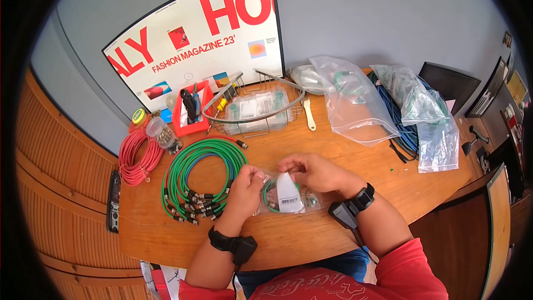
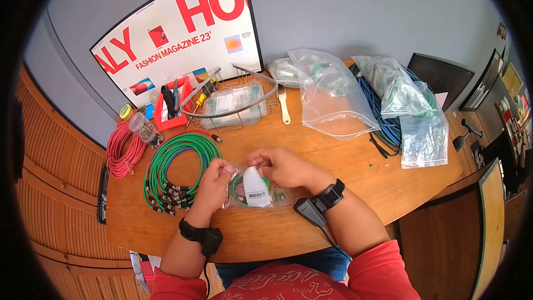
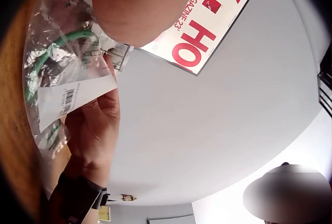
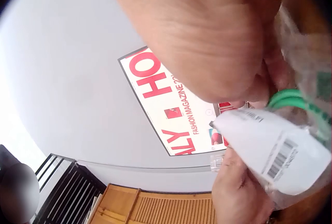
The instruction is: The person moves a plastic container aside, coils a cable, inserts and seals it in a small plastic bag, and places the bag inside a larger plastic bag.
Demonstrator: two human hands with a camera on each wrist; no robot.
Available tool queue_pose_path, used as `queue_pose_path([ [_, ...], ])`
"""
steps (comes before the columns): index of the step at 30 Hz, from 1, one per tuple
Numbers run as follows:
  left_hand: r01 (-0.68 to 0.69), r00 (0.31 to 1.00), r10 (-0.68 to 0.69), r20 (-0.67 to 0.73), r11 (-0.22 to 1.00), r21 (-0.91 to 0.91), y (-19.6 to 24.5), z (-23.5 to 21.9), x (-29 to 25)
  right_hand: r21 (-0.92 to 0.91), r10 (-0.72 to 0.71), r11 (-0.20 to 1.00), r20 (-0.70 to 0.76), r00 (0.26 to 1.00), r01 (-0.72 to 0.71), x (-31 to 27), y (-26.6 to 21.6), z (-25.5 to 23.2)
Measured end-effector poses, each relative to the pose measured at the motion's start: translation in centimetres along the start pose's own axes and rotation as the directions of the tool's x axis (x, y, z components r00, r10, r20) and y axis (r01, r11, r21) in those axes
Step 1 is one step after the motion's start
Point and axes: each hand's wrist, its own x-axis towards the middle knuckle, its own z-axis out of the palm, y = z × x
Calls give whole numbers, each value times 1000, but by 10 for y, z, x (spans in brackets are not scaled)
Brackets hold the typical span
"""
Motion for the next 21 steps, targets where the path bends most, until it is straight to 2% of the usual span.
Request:
queue_pose_path([
  [1,-60,998,60,0,998,19,0,0,1,0,0,1000,0,1000,0,0,-1,1],
  [2,-60,998,60,0,998,19,2,0,0,-22,5,1000,8,1000,-5,-1,-4,3],
  [4,34,993,-28,112,998,-56,10,0,-2,-45,11,999,16,1000,-10,0,-1,4],
  [5,35,993,-28,112,998,-57,11,1,-4,-59,-26,998,-1,1000,26,2,5,4],
  [7,68,965,-21,261,983,-172,12,1,-6,-76,-63,995,-14,998,62,5,7,3],
  [9,87,964,-40,264,982,-169,16,-1,-5,-156,34,986,-153,988,-59,8,3,-1],
  [10,106,961,-58,270,981,-165,18,-1,-5,-156,34,986,-153,988,-58,6,2,-1],
  [11,105,961,-57,270,981,-165,20,-1,-6,-163,-51,986,-160,986,25,2,-1,0],
  [12,79,971,-32,235,978,-191,21,0,-6,-170,-137,979,-168,976,108,-2,-5,1],
  [13,52,980,-8,199,975,-216,23,1,-6,-172,-139,979,-168,976,110,-5,-10,3],
  [14,51,980,-7,198,975,-216,23,1,-6,-306,-127,947,-87,988,95,-9,-16,5],
  [15,7,991,10,134,992,-123,24,2,-6,-434,-102,897,-7,995,88,-12,-21,8],
  [16,-31,997,33,72,999,-26,24,2,-6,-571,-113,818,-34,993,74,-12,-25,10],
  [17,-30,997,32,73,999,-26,22,2,-5,-570,-112,818,-34,993,73,-11,-28,9],
  [19,-53,998,50,-25,991,-126,15,3,-3,-571,138,808,-60,989,-147,-6,-31,7],
  [20,-53,998,50,-26,991,-126,15,2,-3,-571,138,808,-59,989,-147,-6,-27,7],
  [21,-16,1000,15,-7,984,-178,16,1,-3,-553,25,831,-72,997,-61,-5,-19,6],
])
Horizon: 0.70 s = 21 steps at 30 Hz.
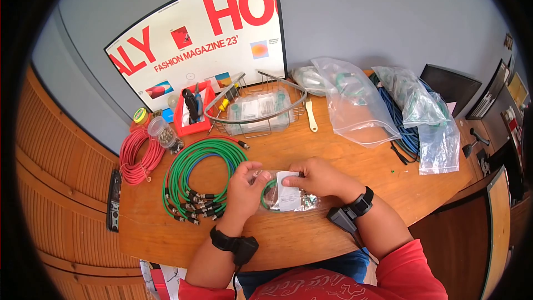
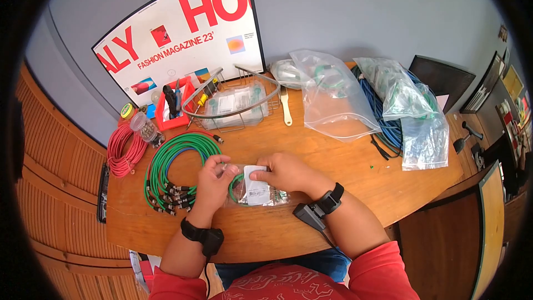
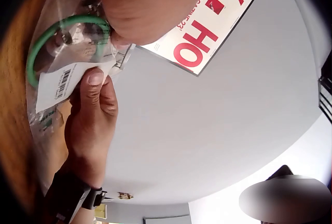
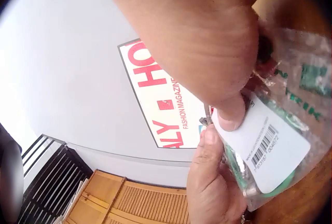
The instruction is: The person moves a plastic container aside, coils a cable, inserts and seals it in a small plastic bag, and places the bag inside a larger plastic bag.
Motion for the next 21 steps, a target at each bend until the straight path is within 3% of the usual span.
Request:
queue_pose_path([
  [1,38,999,-37,15,998,-52,2,0,0,26,-85,996,-75,994,87,1,5,3],
  [4,155,985,-137,107,971,-184,13,-1,-2,105,-93,989,-116,989,106,3,11,8],
  [7,214,959,-184,214,969,-124,10,-3,-3,250,-132,951,-205,970,182,7,17,12],
  [11,157,962,-109,252,971,-180,2,-1,-2,245,-135,951,-220,966,188,7,22,9],
  [13,75,980,-53,190,991,-109,-2,0,0,47,-128,989,-180,975,139,3,16,4],
  [14,70,980,-48,193,992,-109,-2,1,-1,43,-129,989,-185,974,139,1,13,1],
  [16,122,976,-98,195,986,-113,-1,2,-1,-119,-48,992,-52,997,42,-2,6,-5],
  [21,3,970,-26,240,995,96,3,4,-1,-226,-32,974,-5,999,30,-11,-10,-14],
])
